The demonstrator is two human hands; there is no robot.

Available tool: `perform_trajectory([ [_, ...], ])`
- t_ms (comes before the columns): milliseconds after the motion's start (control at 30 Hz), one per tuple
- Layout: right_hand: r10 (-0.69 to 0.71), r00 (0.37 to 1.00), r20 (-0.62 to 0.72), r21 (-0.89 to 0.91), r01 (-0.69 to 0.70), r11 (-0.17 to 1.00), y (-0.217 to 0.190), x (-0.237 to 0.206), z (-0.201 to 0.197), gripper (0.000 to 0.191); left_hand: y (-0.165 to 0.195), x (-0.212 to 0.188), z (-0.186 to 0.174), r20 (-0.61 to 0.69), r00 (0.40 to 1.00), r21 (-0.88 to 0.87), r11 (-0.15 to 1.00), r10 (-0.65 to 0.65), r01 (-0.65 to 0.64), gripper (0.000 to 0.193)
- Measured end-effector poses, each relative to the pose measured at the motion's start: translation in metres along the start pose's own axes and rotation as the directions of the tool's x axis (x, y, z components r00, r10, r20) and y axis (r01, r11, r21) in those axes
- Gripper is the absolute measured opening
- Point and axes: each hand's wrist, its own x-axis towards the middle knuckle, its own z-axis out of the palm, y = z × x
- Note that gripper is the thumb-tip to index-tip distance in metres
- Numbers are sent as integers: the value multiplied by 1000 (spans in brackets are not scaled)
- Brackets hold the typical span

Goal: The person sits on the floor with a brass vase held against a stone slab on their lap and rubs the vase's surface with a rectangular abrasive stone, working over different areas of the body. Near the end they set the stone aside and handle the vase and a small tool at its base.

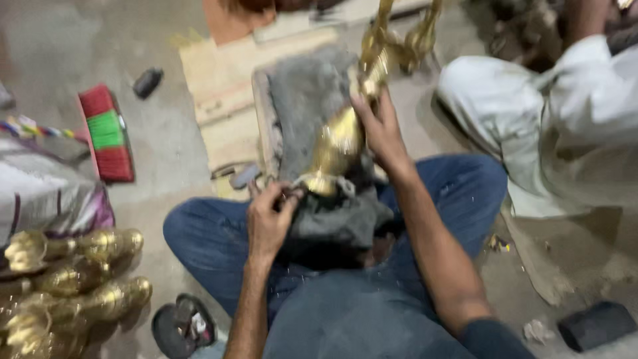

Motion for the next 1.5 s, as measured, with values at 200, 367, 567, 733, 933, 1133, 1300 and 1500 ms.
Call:
perform_trajectory([
  [200, -101, 980, 169, -88, 117, 989, -19, 29, 24, 56, 2, -18, 8, 38, 992, -135, 983, -117, 122, 21],
  [367, 128, 953, 275, -213, -70, 975, -29, 44, 49, 48, 18, -3, 6, -128, 987, -28, 995, 93, -97, 16],
  [567, 120, 934, 338, -91, -94, 991, -28, 44, 49, 49, 36, 20, 5, -15, 999, -16, 999, -38, 38, 16],
  [733, 103, 946, 308, -154, -57, 986, -17, 43, 56, 51, 42, 31, 14, 95, 995, -53, 998, 27, -22, 21],
  [933, 78, 969, 236, -59, -65, 996, 1, 40, 62, 64, 47, 38, 10, 154, 980, 136, 980, 122, -144, 22],
  [1133, 22, 978, 208, 3, -23, 1000, 4, 32, 60, 65, 65, 29, 2, 71, 997, 78, 996, 37, -42, 28],
  [1300, -276, 954, 121, -370, 301, 879, -4, 33, 59, 56, 64, 24, 2, -75, 978, 25, 980, -193, 195, 27],
  [1500, -233, 943, 236, -426, 316, 848, -4, 31, 39, 33, 47, 31, -3, -145, 933, -8, 943, -330, 333, 24],
])
